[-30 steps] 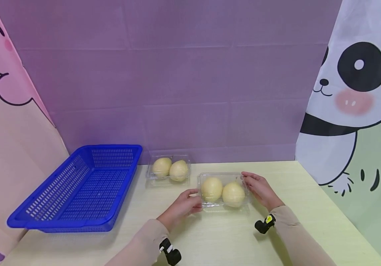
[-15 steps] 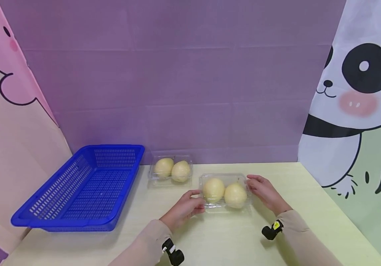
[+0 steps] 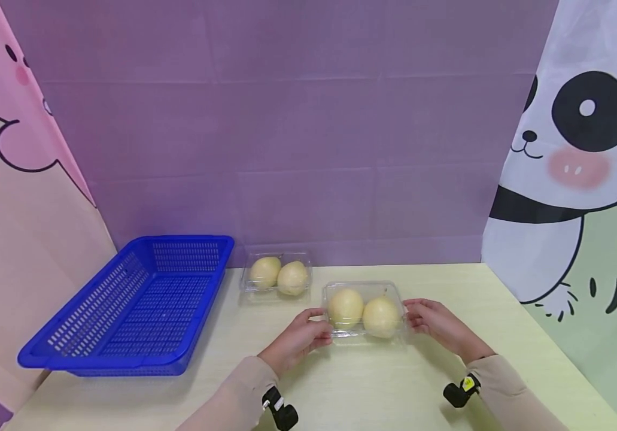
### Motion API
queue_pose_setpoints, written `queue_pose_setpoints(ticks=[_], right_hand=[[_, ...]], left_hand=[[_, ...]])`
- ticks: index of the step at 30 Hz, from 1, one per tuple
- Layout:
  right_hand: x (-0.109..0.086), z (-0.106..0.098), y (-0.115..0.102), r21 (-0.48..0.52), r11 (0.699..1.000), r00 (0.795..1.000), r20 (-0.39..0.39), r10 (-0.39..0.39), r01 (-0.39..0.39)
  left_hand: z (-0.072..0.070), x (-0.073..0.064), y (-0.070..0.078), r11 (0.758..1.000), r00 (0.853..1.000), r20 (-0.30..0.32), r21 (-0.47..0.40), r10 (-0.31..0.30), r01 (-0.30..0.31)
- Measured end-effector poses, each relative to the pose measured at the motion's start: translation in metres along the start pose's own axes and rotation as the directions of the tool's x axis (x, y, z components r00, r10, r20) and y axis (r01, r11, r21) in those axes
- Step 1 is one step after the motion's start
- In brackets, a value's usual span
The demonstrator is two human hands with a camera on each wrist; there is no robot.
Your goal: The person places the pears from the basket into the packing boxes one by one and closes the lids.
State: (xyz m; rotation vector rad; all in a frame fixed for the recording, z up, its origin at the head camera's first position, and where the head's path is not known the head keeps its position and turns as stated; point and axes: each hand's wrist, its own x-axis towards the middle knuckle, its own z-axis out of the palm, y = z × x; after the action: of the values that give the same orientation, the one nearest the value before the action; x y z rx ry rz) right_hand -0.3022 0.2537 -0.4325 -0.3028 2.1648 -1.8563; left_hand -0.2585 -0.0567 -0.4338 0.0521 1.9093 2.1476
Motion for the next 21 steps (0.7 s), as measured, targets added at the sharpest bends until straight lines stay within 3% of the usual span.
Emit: queue_pose_setpoints(ticks=[8, 21], right_hand=[[-0.014, -0.001, 0.004, 0.006, 1.000, 0.992, 0.129, 0.012, -0.013], [-0.023, 0.001, 0.006, -0.054, 0.998, 0.985, 0.164, 0.043, -0.035]], left_hand=[[0.000, -0.001, 0.001, 1.000, 1.000, 0.005, -0.002, -0.004, 0.004], [0.000, 0.000, -0.001, 1.000, 0.999, 0.023, -0.005, 0.023, -0.023]])
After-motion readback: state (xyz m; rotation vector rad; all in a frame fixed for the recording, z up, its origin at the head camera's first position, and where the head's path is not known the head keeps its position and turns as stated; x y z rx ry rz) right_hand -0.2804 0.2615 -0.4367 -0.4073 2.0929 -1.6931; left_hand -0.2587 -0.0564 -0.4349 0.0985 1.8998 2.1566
